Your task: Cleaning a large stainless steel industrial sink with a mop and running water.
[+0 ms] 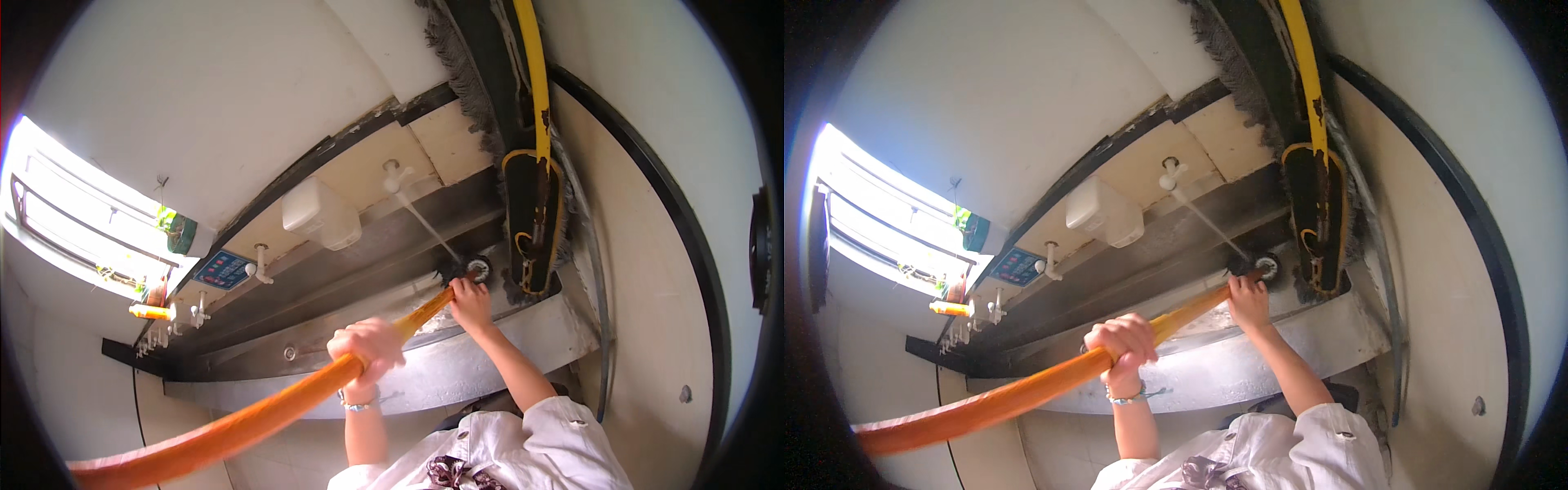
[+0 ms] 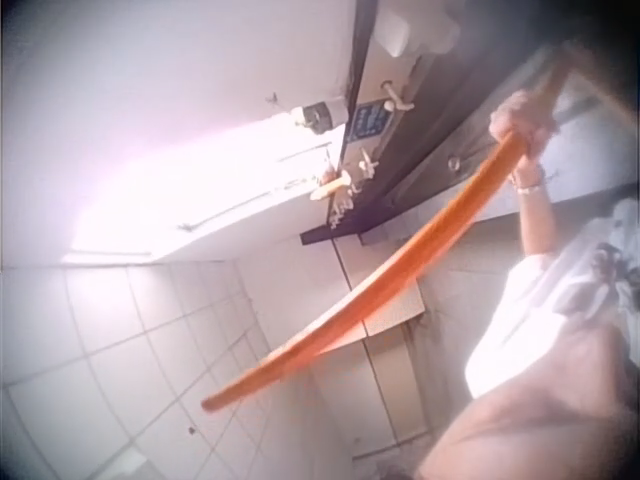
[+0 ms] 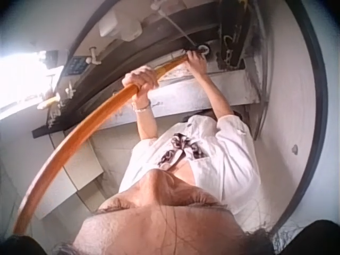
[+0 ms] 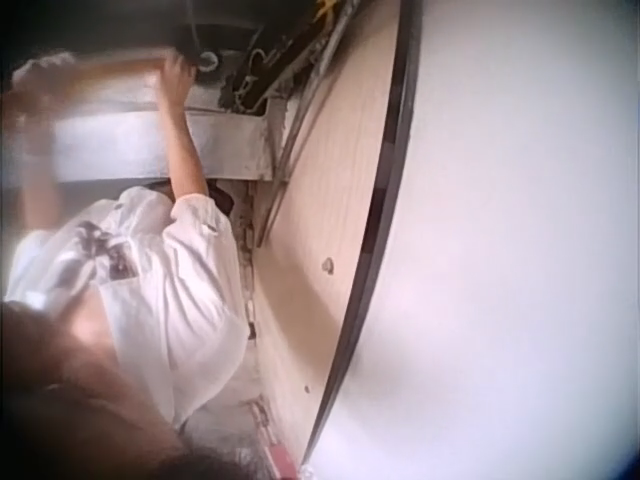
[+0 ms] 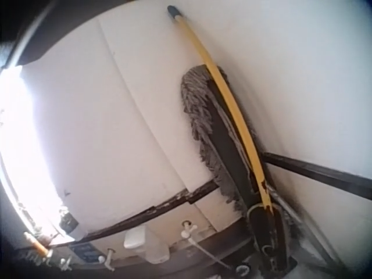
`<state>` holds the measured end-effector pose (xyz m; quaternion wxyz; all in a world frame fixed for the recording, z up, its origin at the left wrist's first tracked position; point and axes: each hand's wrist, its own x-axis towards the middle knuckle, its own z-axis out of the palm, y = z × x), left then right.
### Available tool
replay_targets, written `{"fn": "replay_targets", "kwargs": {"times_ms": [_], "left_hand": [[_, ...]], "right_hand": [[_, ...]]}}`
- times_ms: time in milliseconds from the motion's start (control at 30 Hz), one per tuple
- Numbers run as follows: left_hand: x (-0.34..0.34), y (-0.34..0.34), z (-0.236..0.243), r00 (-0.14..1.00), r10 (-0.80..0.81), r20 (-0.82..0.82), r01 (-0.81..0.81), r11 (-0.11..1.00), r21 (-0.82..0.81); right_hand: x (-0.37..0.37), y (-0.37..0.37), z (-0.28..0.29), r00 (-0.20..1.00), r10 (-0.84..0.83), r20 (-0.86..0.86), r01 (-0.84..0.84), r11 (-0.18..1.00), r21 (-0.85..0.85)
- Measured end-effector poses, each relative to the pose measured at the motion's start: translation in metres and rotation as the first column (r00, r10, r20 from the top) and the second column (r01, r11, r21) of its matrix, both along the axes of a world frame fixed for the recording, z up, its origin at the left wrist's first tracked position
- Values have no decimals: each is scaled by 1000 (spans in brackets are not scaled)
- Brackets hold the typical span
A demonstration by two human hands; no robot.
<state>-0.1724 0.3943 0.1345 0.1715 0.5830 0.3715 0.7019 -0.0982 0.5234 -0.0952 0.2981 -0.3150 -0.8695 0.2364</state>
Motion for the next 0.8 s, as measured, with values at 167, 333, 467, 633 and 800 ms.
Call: {"fn": "replay_targets", "kwargs": {"times_ms": [167, 333, 467, 633, 800], "left_hand": [[32, 16, -24, 641, 697, 322, -624, 717, -310], [29, 16, -34, 668, 607, 431, -562, 791, -243], [39, -12, -4, 837, 480, 263, -481, 874, -65], [25, -18, 23, 993, 94, 72, -98, 993, 65], [13, -12, -30, 932, 310, 189, -281, 946, -162]], "right_hand": [[14, 0, -43, 974, -30, 226, 61, 990, -130], [11, -6, -48, 978, -33, 208, 85, 966, -244], [9, -18, -12, 992, 109, 59, -89, 960, -264], [-8, -30, 1, 983, 182, -34, -182, 917, -354], [-20, -28, -64, 993, 117, 23, -94, 888, -450]]}}
